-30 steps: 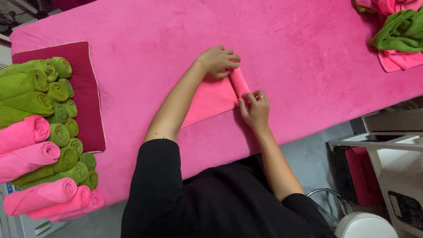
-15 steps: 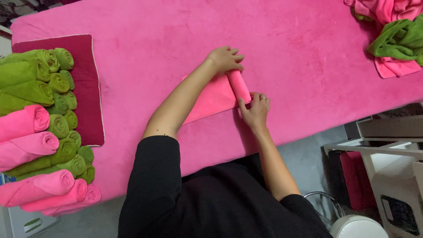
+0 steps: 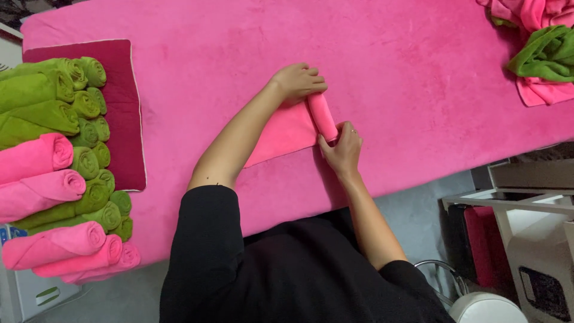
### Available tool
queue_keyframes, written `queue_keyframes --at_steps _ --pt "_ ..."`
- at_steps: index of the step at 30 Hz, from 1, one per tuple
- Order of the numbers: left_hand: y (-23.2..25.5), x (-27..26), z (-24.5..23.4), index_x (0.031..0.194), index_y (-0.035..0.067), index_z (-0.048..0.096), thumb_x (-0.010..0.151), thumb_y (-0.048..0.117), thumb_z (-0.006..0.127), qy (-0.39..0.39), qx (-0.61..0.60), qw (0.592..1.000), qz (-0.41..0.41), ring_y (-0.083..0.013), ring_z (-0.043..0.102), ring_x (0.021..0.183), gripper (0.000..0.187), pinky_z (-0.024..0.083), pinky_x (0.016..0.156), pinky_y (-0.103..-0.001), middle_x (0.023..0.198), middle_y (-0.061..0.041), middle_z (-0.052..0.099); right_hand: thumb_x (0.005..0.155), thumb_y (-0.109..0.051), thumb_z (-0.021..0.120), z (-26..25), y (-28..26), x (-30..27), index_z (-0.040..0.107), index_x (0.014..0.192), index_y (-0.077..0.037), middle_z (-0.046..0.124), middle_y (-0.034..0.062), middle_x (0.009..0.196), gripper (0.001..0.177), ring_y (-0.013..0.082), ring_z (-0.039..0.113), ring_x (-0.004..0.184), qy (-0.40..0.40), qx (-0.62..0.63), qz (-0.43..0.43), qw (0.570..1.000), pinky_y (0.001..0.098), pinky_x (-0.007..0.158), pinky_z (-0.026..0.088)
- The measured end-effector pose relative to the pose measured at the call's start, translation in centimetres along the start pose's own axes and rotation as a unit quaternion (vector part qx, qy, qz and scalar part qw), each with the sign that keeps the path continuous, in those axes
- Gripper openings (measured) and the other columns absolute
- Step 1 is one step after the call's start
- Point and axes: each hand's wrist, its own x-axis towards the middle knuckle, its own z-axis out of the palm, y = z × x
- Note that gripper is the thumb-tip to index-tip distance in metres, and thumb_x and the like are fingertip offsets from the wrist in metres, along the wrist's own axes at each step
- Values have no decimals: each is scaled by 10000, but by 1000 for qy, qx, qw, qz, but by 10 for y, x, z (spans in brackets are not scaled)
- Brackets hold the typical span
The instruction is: Folding and rolling small towels into decorative rose shapes on a massage table.
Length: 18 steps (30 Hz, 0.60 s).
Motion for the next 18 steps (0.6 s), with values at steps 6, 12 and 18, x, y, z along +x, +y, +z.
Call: queue_keyframes --at_steps 6,12,18 --pt "38 -28 -44 1573 273 393 902 316 662 10 -52 993 -104 -284 318 1538 724 229 1321 -454 1682 51 354 762 -357 873 10 7 -1 539 1083 -138 588 84 842 512 371 654 802 12 -9 -12 1000 492 727 470" --pt "130 -42 -45 1634 103 281 988 157 619 245 -328 834 -371 -398 377 1533 731 347 1288 -507 1684 -190 272 755 -266 875 5 -7 -3 587 1267 -106 624 135 907 609 411 682 820 32 -11 -45 998 536 704 519" --pt "149 -44 -39 1703 52 122 1137 510 328 29 -257 852 -454 -302 127 1650 757 8 1334 -488 1780 -130 177 732 -290 852 18 1 -6 642 1400 -224 582 95 935 703 385 664 765 42 -48 -65 996 493 676 494"
